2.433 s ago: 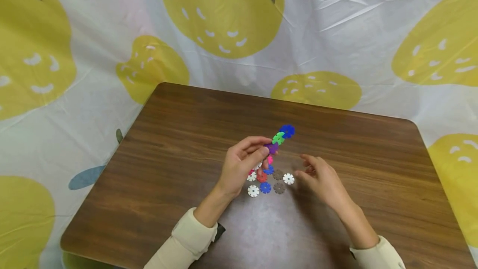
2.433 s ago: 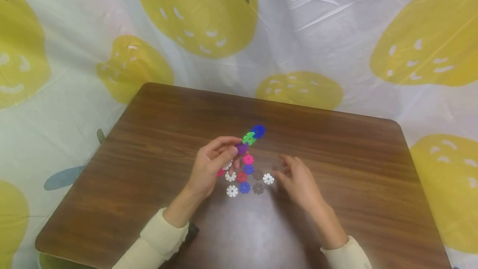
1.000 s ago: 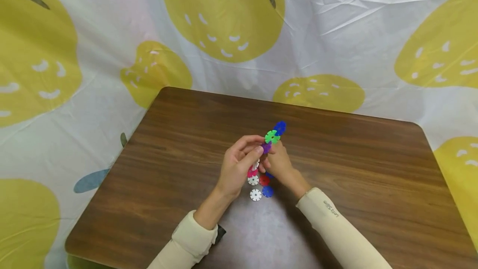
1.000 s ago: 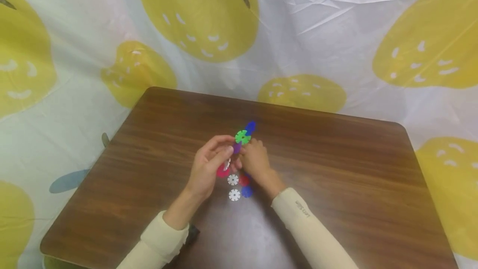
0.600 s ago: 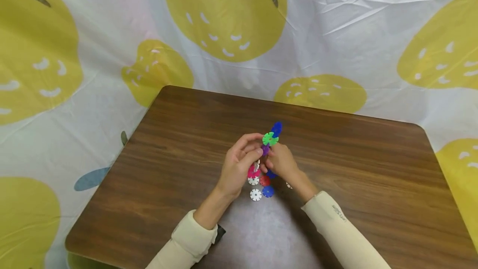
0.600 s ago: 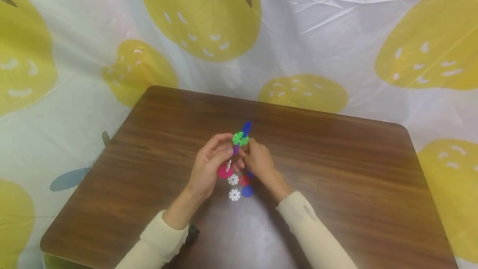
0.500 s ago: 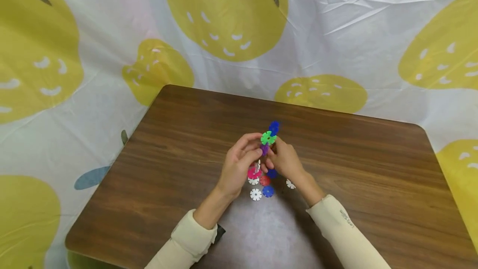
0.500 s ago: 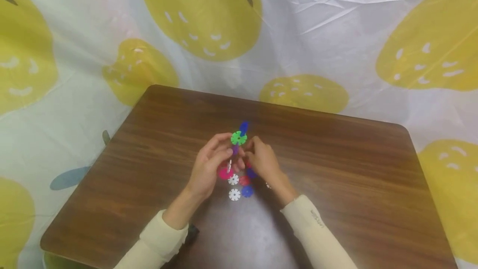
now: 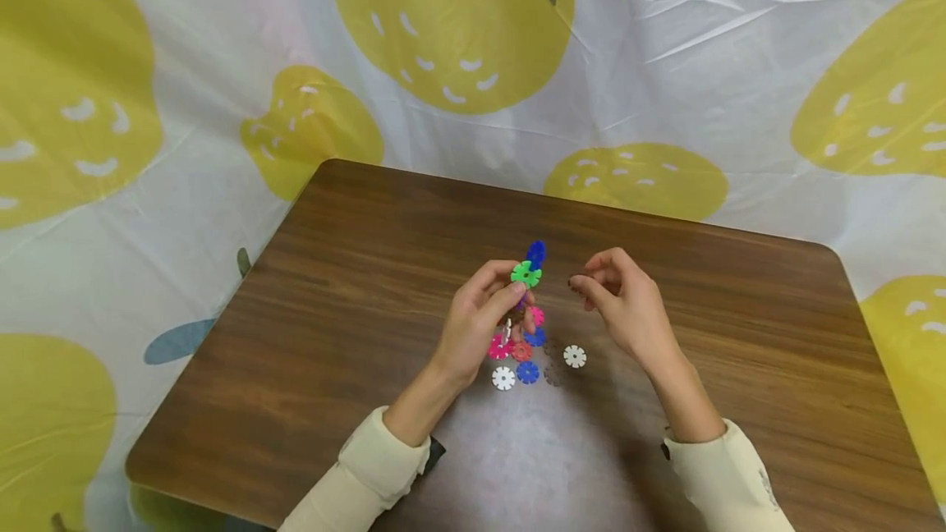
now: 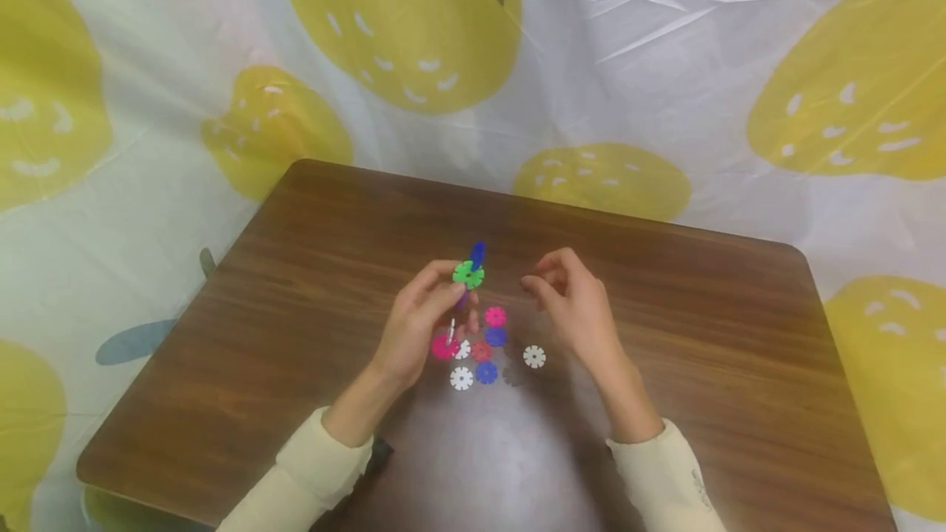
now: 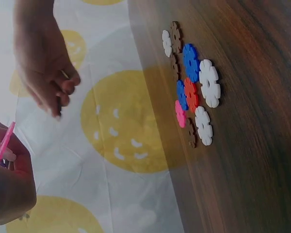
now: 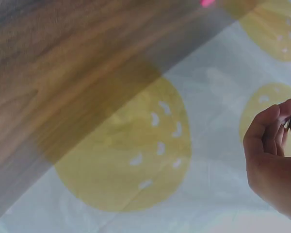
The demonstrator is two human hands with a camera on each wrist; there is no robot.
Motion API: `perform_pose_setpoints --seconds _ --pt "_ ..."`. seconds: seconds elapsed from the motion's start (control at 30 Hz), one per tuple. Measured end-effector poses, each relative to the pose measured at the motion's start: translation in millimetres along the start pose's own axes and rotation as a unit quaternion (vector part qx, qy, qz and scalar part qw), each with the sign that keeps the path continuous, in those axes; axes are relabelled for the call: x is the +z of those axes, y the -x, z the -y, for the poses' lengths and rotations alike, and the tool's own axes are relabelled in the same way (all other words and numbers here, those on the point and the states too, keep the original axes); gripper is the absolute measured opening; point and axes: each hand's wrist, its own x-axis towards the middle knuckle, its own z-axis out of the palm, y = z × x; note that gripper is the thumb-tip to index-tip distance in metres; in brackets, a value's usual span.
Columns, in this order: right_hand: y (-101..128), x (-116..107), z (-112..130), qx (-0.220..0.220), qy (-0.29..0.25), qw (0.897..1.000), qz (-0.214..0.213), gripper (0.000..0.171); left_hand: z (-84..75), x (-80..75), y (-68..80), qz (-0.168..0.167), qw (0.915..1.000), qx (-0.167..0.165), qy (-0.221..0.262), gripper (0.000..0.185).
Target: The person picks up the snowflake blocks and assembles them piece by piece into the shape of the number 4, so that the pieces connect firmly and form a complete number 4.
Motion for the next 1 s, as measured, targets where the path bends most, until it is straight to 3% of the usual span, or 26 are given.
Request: perform_pose_setpoints --seconds 0.1,0.27,0.47,0.6,1.0 --pt "6 -10 6 -0.018 -0.019 0.999 -0.023 0.024 1.3 2.0 -0.2 -0.005 1.0 0.001 -0.005 0.02" --pt "16 -23 20 -0.064 -0.081 0.993 -0.063 0.018 1.8 4.4 3.2 -0.005 0.9969 0.016 -0.077 0.015" --pt "28 -30 35 -0.138 -0.17 0.971 -0.094 0.018 -1.7 7.2 8.8 0.002 0.9828 0.056 -0.176 0.012" --pt "34 -32 43 -0.168 -0.2 0.96 -0.099 0.019 -3.6 9.7 9.3 -0.004 0.976 0.081 -0.202 0.01" --pt "46 -32 51 -0.174 -0.165 0.962 -0.132 0.02 -10.0 17.7 11.6 0.0 0.9711 0.091 -0.221 0.011"
